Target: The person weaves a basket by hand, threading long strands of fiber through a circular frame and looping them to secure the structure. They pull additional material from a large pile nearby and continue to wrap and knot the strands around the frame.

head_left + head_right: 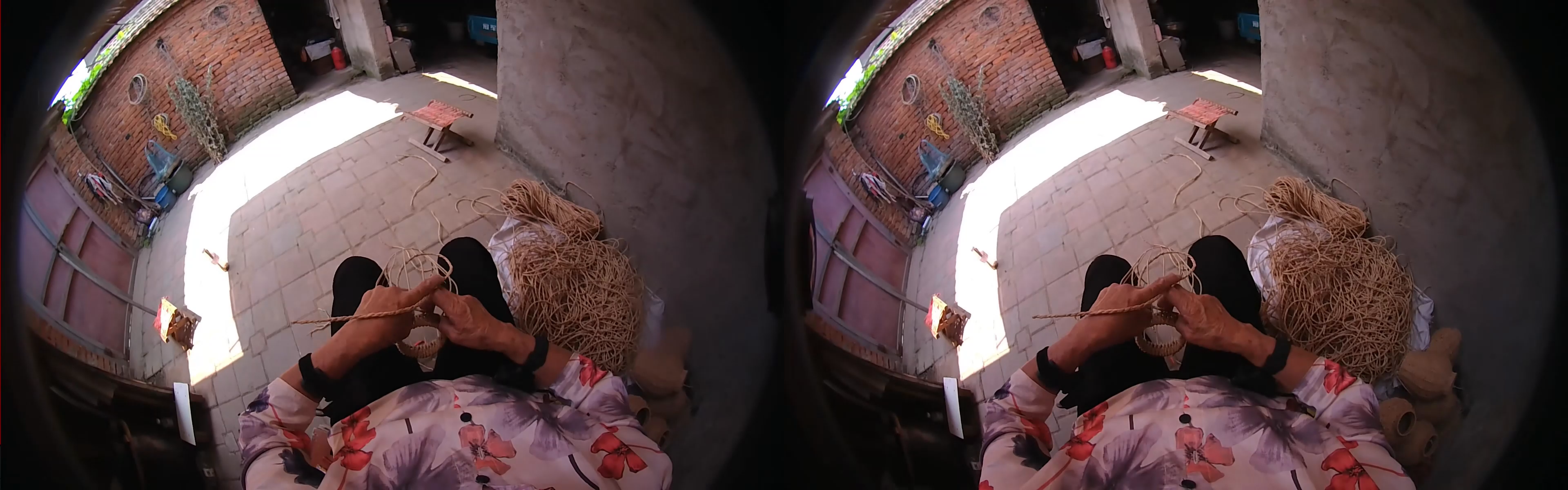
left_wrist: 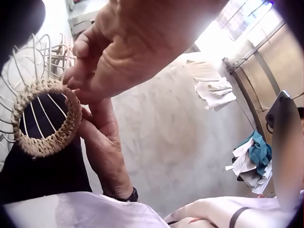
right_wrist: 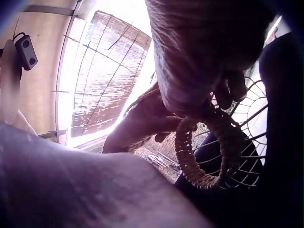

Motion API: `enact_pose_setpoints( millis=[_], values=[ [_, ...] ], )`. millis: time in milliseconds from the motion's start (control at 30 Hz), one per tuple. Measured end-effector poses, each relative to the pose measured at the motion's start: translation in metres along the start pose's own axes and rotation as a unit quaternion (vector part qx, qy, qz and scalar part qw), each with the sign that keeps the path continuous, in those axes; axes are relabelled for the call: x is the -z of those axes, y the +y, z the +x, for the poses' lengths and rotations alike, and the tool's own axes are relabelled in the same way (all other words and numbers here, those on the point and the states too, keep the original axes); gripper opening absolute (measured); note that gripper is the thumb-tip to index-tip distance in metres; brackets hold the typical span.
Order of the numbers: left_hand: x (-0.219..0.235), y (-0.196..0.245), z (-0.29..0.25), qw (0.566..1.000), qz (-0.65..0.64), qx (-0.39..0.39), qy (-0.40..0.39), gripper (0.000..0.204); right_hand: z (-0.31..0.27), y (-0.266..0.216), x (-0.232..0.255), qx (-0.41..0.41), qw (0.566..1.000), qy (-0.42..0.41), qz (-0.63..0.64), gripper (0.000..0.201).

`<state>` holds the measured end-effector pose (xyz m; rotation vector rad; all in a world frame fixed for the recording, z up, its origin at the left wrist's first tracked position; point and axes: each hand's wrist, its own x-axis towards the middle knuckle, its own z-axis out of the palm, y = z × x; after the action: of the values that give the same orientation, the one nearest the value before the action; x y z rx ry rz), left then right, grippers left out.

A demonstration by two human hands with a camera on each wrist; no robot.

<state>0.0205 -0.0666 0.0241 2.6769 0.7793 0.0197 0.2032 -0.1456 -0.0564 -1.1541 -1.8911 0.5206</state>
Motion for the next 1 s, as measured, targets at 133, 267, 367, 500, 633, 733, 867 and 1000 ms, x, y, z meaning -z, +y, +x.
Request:
enact_pose_setpoints(
  millis=[133,267,367,500,633,733,867,1000],
  values=[
    [-0.002,0.004,-0.003,0.997,0.0,-0.031,0.067,0.068,0.002,-0.007,0.002,0.013,1.0,0.019,0.019,0.036],
    [0.023,0.007,-0.021,0.994,-0.09,-0.008,0.054,0.056,0.0,0.004,0.002,0.007,1.0,-0.003,0.022,0.039],
    [0.042,-0.037,-0.061,0.964,-0.247,0.094,0.014,0.039,0.002,-0.004,0.01,-0.023,0.998,-0.021,0.056,0.04],
    [0.01,-0.123,-0.156,0.84,-0.485,0.239,-0.045,0.027,0.004,-0.006,0.012,-0.013,0.997,-0.026,0.075,0.037],
    [-0.048,-0.177,-0.251,0.763,-0.529,0.372,-0.015,0.028,0.008,0.0,0.01,0.014,0.997,-0.017,0.069,0.03],
    [-0.071,-0.187,-0.275,0.733,-0.556,0.391,-0.016,0.029,0.017,-0.018,0.013,-0.013,1.0,0.014,-0.016,0.03],
    [-0.08,-0.194,-0.258,0.824,-0.374,0.425,0.017,0.035,0.051,-0.03,-0.004,0.043,0.998,-0.004,-0.053,0.02],
    [-0.089,-0.2,-0.239,0.86,-0.277,0.428,0.018,0.036,0.085,-0.029,-0.029,-0.017,0.968,-0.071,-0.239,0.011]
  ],
)
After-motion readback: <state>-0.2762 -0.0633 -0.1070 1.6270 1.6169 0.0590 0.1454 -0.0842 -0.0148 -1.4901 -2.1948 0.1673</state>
